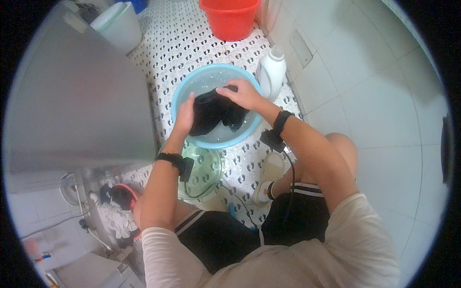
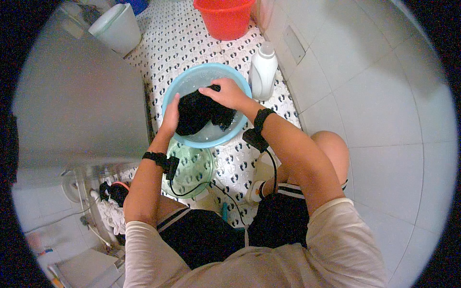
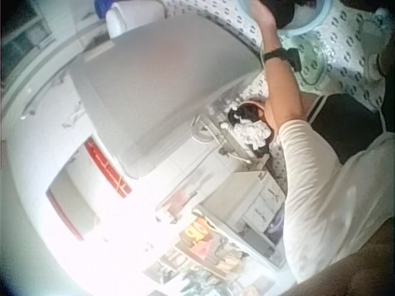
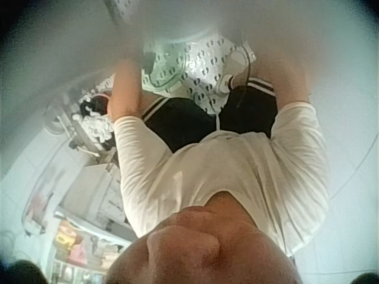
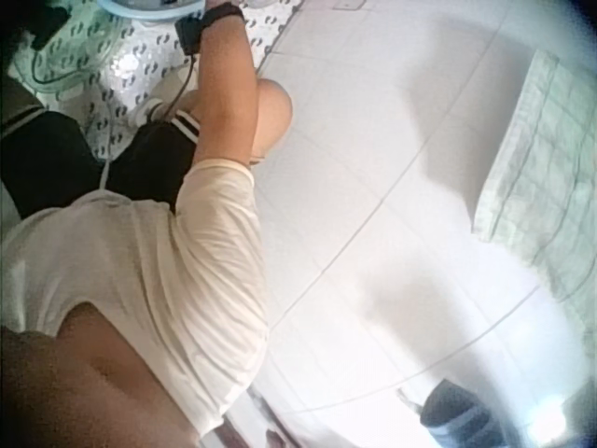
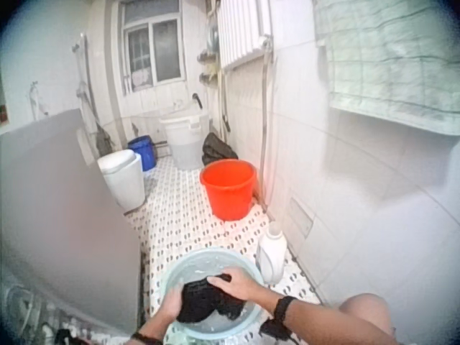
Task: The person washes clothes in a basin with water, scrubbing a dark item and then a white item by hand.
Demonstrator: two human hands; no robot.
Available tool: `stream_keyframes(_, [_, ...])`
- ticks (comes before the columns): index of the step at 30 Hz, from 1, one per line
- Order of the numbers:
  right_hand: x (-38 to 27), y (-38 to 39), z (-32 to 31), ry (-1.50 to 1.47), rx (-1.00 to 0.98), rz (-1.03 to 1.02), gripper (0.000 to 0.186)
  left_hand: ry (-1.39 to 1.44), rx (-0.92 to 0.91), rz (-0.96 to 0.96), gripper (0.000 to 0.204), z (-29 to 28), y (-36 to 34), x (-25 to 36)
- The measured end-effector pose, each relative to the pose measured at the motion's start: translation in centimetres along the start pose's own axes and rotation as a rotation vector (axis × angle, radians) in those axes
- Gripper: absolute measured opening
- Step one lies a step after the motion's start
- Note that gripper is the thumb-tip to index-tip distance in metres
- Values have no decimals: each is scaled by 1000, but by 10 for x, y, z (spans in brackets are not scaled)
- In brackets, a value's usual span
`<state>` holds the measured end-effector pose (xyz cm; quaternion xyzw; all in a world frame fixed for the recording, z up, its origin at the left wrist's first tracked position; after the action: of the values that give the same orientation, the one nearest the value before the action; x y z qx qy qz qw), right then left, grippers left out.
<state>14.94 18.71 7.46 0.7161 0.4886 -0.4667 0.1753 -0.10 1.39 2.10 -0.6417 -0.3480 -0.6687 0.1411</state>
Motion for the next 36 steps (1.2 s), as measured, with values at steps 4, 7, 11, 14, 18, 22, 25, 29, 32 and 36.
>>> stream_keyframes(4, [38,10,21,261,-155,-24,49,-623,-169,43,44,-5,-12,-18])
stream_keyframes(7, [59,17,31,351,-182,-122,57,-756,-48,369,49,-5,-12,-28])
stream_keyframes(11, [66,24,47,520,-225,-114,116,-1003,-18,462,116,-3,-8,-38])
stream_keyframes(14, [76,25,59,507,-391,-25,144,-999,-156,280,151,3,-14,-43])
stream_keyframes(18, [82,22,68,448,-391,-13,144,-983,-206,241,157,10,-25,-48])
stream_keyframes(22, [79,10,81,381,-416,84,135,-939,-231,167,145,9,-43,-62])
stream_keyframes(25, [78,6,90,365,-453,168,129,-979,-240,138,125,12,-51,-73])
stream_keyframes(29, [92,5,94,469,-444,114,106,-1064,-246,0,117,31,-53,-72])
stream_keyframes(32, [89,1,101,440,-464,148,79,-1080,-223,11,113,25,-55,-80])
stream_keyframes(36, [86,0,105,349,-449,81,59,-1073,-248,-60,107,31,-57,-84])
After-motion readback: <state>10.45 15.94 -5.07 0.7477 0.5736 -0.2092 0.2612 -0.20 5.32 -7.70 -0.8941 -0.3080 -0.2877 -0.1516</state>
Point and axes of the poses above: each hand's wrist, its own y-axis away from the middle knuckle, its own z-axis out of the palm, x = y × z, the point moved 4 cm from there along -y, towards the middle knuckle, and after that the axes turned 2 degrees about y, right-handed, at the moved point
